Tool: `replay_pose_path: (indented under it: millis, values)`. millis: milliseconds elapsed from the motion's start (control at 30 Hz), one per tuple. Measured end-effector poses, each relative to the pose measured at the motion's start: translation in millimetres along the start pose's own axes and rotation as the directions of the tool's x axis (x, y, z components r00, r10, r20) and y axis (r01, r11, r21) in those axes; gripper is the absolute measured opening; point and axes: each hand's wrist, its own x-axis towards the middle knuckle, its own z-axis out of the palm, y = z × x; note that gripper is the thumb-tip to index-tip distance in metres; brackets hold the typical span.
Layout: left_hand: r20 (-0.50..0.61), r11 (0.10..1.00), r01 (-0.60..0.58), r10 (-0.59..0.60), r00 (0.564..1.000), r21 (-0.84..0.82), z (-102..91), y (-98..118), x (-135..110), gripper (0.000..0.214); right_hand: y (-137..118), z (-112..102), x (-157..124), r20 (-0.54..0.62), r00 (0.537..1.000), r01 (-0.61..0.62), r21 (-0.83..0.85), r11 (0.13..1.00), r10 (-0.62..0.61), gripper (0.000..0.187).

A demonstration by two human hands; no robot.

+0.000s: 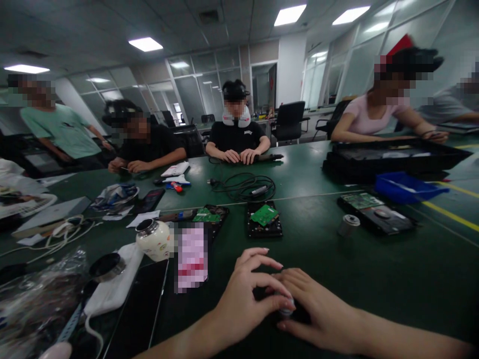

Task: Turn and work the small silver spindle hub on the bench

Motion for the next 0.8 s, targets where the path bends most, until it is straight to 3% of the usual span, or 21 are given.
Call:
replay_pose_path:
  millis: [133, 200, 267, 333, 433, 500, 600, 700, 800]
  values:
    - [-0.169, 0.993, -0.093, 0.103, 0.980, 0.068, -8.6, -8, 5, 0.014, 0, -1, 0, 0.022, 1.000, -0.014, -0.051, 0.999, 0.016, 0.042]
    - [-0.234, 0.984, -0.046, 0.087, 0.968, 0.174, -12.2, -22, 6, 0.016, -1, -2, 0, 0.031, 0.999, -0.022, -0.058, 0.998, 0.024, 0.047]
    - [-0.228, 0.958, 0.054, 0.012, 0.973, 0.280, -13.0, -40, 5, 0.016, -2, -3, 0, 0.040, 0.999, -0.033, -0.060, 0.998, 0.035, 0.048]
    - [-0.145, 0.930, 0.116, -0.069, 0.987, 0.350, -11.9, -56, 2, 0.014, -3, -4, 0, 0.051, 0.998, -0.045, -0.064, 0.997, 0.048, 0.048]
    - [-0.093, 0.913, 0.089, -0.056, 0.994, 0.399, -11.2, -64, 0, 0.012, -4, -4, -1, 0.052, 0.997, -0.052, -0.067, 0.996, 0.056, 0.047]
    - [-0.118, 0.936, 0.051, -0.010, 0.993, 0.347, -12.1, -56, 2, 0.013, -3, -3, -1, 0.034, 0.998, -0.046, -0.063, 0.997, 0.048, 0.046]
    - [-0.180, 0.991, 0.005, 0.019, 0.983, 0.132, -11.5, -27, 5, 0.012, 0, -1, 0, -0.001, 1.000, -0.010, -0.050, 0.999, 0.010, 0.045]
    - [-0.095, 0.992, -0.124, 0.123, 0.988, -0.001, -5.4, 2, 3, 0.010, 3, 2, 0, -0.027, 0.999, 0.040, -0.050, 0.998, -0.041, 0.034]
    - [-0.025, 0.992, -0.127, 0.127, 0.992, 0.000, 2.7, 13, -2, 0.011, 4, 6, 0, -0.039, 0.997, 0.060, -0.062, 0.996, -0.063, 0.024]
